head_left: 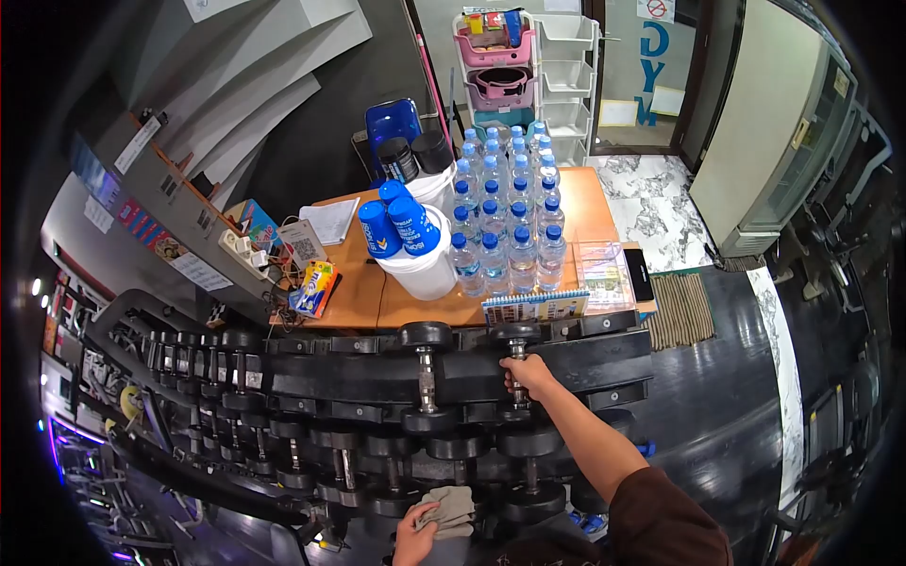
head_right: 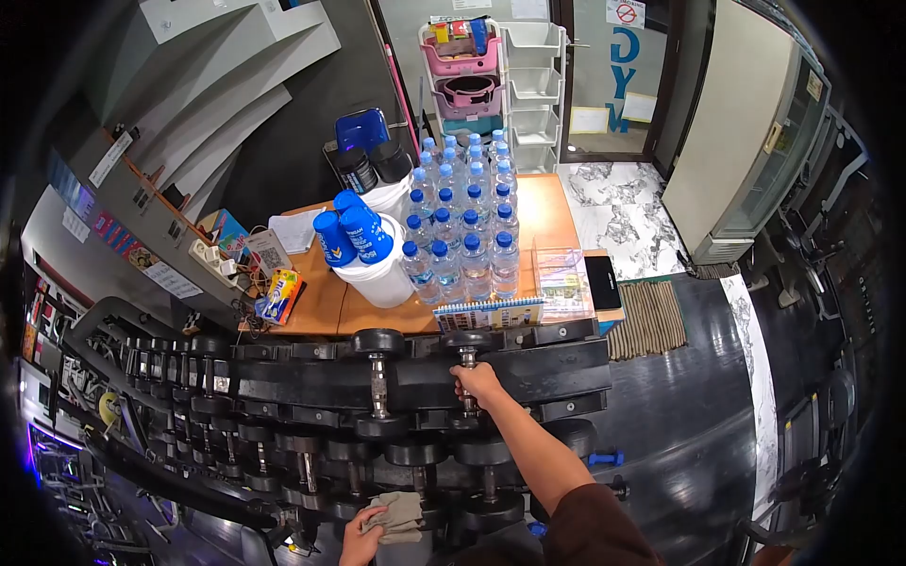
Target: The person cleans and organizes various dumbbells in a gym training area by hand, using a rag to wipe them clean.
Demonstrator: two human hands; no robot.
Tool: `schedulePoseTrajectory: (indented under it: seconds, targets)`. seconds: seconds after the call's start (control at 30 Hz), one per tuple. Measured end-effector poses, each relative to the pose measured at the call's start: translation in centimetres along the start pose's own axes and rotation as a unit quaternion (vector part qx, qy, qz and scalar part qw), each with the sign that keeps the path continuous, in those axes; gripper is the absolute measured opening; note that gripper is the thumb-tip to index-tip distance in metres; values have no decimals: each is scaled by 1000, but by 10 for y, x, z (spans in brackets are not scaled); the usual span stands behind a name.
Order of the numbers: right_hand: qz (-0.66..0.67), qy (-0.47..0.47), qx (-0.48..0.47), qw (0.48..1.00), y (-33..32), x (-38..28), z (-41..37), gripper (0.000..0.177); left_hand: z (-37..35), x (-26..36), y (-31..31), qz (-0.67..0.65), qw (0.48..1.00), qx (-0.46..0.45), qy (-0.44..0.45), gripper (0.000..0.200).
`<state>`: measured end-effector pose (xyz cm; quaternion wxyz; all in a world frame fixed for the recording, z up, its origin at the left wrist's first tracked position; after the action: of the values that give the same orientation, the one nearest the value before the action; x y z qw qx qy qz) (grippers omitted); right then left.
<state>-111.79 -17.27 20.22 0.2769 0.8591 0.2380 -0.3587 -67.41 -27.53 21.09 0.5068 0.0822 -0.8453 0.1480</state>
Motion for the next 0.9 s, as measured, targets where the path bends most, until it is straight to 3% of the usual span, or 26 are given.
schedulePoseTrajectory:
  seconds: [0.07,0.17,0.23,0.3,0.37,0.47,0.57,0.73,0.9]
  targets:
    - [-22,3,-19,1000,1,7,5,20,1,3,5,1,1000,0,11,49]
    - [-70,-43,67,994,-11,1,-8,27,-1,34,17,-73,997,-2,-4,50]
    - [-175,-47,85,980,-12,-7,-24,37,-7,66,24,-97,995,-2,-19,50]
    - [-264,-52,108,957,-16,-10,-29,44,-14,97,27,-69,997,-3,-29,49]
    - [-338,-52,134,930,-21,-6,-26,49,-19,81,24,-71,997,-2,-7,45]
    - [-459,-87,212,858,-11,-35,-60,50,-25,103,19,-14,1000,10,26,43]
    - [-440,-21,193,877,-3,-54,-104,51,-34,107,20,0,999,14,37,44]
    - [-418,-203,167,870,-1,-41,-162,34,-45,95,29,-41,997,-11,60,46]
    - [-399,-245,115,876,30,16,-270,24,-81,106,39,-65,992,-49,93,45]
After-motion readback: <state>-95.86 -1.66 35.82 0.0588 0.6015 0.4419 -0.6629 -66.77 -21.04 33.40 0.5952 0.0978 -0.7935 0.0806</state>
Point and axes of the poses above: each hand's wrist, its own z-axis towards the middle knuckle, its own y-axis out of the palm, x = y × z, the point moved 10 cm from there along z, towards the middle knuckle, and after that the axes turned 14 degrees about -x, right-handed, at the moved point
